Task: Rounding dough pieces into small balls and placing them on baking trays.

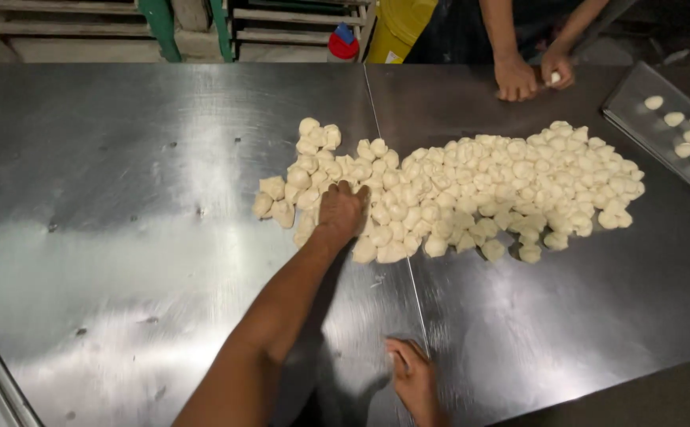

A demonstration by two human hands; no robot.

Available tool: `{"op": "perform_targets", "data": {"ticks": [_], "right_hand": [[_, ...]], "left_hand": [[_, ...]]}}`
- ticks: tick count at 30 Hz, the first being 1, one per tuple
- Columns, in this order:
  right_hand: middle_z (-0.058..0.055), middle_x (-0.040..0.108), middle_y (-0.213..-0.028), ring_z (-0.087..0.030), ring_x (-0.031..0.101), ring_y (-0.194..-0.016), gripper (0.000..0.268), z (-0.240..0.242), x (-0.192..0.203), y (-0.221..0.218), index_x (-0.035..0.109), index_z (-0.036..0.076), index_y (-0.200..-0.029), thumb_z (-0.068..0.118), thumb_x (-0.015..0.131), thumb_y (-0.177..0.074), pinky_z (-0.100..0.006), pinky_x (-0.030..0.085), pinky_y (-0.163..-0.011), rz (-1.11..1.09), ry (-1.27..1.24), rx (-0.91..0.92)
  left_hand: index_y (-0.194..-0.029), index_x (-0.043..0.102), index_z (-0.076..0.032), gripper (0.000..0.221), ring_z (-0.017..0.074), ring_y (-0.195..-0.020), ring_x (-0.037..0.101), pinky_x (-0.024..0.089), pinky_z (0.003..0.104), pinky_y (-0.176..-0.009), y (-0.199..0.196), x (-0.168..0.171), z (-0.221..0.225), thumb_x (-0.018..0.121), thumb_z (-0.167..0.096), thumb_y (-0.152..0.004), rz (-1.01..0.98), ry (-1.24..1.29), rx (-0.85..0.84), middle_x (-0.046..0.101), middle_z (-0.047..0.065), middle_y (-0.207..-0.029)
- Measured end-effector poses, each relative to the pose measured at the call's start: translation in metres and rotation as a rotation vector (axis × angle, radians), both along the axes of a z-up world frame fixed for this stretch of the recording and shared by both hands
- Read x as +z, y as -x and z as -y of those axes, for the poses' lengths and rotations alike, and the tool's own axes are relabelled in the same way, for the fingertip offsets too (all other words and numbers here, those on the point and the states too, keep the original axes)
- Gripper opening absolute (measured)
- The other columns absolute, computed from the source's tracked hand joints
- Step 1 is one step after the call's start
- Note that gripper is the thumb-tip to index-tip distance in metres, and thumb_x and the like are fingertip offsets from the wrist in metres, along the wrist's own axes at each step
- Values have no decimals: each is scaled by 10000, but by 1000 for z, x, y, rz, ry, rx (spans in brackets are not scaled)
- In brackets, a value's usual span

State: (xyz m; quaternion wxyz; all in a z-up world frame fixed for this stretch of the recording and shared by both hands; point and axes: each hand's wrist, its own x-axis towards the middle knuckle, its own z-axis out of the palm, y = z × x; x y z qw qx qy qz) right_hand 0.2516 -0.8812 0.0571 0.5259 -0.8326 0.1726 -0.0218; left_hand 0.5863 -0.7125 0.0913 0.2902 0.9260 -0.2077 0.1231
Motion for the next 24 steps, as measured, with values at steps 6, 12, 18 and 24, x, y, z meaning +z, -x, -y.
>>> {"op": "perform_targets", "data": {"ticks": [6, 12, 18, 24], "right_hand": [[-171, 739, -1004, -283, 744, -850, 444, -58, 45, -124, 607, 64, -1354, 87, 677, -917, -373, 591, -755, 9, 340, 258], [-200, 720, -924, -339, 711, -777, 483, -67, 30, -193, 620, 51, -1257, 207, 803, -838, -431, 557, -657, 265, 729, 170], [-156, 725, -843, -254, 720, -713, 288, -64, 50, -58, 612, 67, -1036, 107, 731, -777, -367, 576, -640, 455, 439, 217], [-174, 615, -1021, -321, 637, -962, 309, -25, 18, 75, 567, 51, -1100, 102, 646, -806, -431, 526, -828, 229, 534, 537]], "left_hand": [[-1070, 687, -84, 259, 404, -891, 646, 528, 492, -751, 44, 19, -31, 706, -160, -822, -109, 289, 89, 662, 215, -971], [-997, 636, -32, 279, 300, -860, 604, 514, 407, -740, 253, 17, -145, 765, -161, -785, -193, 590, 366, 607, 141, -924], [-1121, 680, -95, 307, 281, -800, 645, 586, 399, -685, 442, -38, -218, 732, -205, -839, -509, 261, 671, 541, 185, -962], [-1076, 677, -76, 362, 371, -987, 586, 468, 517, -873, 458, -53, -235, 703, -324, -813, -179, -136, 402, 604, 202, -1002]]}}
